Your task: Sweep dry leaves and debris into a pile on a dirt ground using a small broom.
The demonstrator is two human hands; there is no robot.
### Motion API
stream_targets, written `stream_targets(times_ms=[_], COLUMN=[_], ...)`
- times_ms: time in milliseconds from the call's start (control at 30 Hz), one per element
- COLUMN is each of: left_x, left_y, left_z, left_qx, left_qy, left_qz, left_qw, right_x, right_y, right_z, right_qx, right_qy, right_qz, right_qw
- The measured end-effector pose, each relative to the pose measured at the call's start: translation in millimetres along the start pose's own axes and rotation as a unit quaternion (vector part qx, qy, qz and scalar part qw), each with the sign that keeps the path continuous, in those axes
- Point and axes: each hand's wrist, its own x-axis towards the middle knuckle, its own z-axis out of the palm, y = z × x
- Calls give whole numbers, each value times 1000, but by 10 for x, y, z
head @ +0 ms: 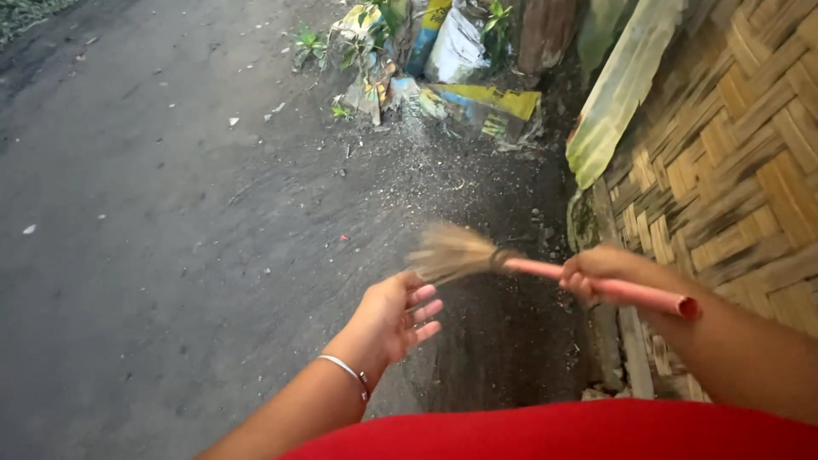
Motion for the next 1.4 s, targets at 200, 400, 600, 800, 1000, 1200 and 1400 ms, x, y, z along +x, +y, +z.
stream_targets(times_ms=[200,400,600,800,1000,1200,1400], left_x=[-8,-4,37,131,-41,-45,-78], left_y=[15,8,-41,-85,5,134,358], left_z=[-16,174,297,166,-77,-189,-214], left_qx=[-26,-3,10,11,-23,-53,-42], left_qy=[17,-2,-27,-42,17,16,-7], left_qz=[-5,-16,-29,-21,-29,-15,-6], left_qw=[1000,1000,999,999,999,998,999], right_x=[249,-264,-248,-64,374,374,71], right_y=[-116,262,541,286,-213,-412,-663], right_z=[12,238,397,150,-50,196,468], right_qx=[-90,64,74,-137,-265,70,162], right_qy=[53,-80,-214,-103,30,-150,-238], right_qz=[-85,-57,-5,24,-116,-80,-11], right_qw=[991,993,974,985,957,983,958])
